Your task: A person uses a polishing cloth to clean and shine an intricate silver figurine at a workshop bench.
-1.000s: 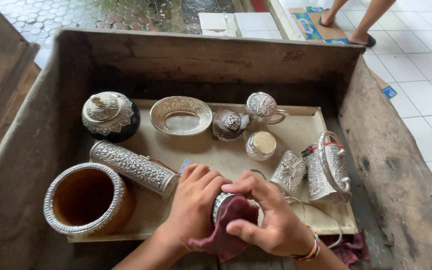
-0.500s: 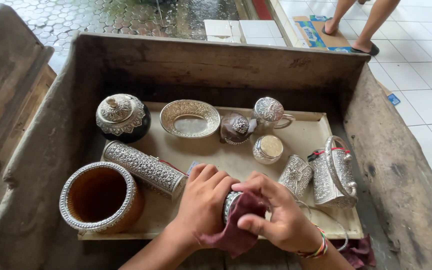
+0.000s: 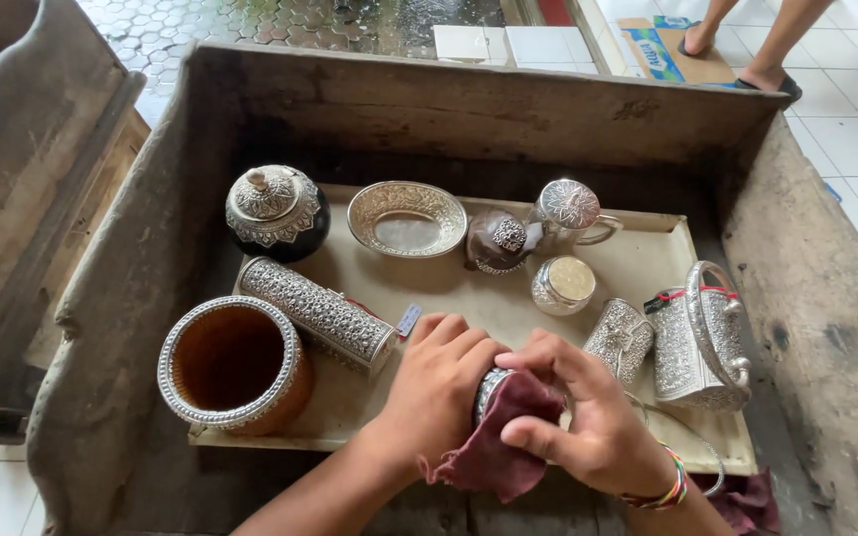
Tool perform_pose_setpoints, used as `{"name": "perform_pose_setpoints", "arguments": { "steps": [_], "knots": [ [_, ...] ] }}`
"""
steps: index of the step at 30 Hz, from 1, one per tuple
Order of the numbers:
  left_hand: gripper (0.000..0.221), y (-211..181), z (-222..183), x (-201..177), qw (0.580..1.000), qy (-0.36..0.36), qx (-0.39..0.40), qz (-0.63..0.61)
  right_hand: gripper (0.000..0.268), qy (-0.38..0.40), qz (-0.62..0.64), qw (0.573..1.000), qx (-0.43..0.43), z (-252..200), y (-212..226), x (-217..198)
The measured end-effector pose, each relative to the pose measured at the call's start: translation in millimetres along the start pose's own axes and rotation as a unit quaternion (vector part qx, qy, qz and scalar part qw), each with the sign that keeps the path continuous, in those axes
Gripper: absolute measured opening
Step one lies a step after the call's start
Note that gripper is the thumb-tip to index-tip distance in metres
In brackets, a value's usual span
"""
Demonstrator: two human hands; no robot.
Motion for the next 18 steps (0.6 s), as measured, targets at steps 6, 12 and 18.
{"name": "perform_pose_setpoints", "arguments": {
  "steps": [6, 12, 18],
  "knots": [
    [0.074, -3, 0, -3, 0.998, 0.046, 0.035, 0.025, 0.036, -0.096, -0.029, 0.994, -0.030, 4, 4, 8],
    [0.073, -2, 3, 0, 0.999, 0.047, 0.023, -0.006, 0.025, -0.012, 0.064, 0.996, 0.053, 2, -14, -2],
    [0.042, -3, 4, 2, 0.999, 0.016, 0.004, 0.029, 0.046, -0.018, 0.023, 1.000, -0.006, -1, -3, 0]
  ]
}}
Point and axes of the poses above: each hand's wrist, its own z-axis towards the middle knuckle, its own x-axis out of the palm, y = z × x, the point moved 5 cm from there along z, towards the middle knuckle, and after that the axes turned 4 degrees about z, right-handed, at the moved point
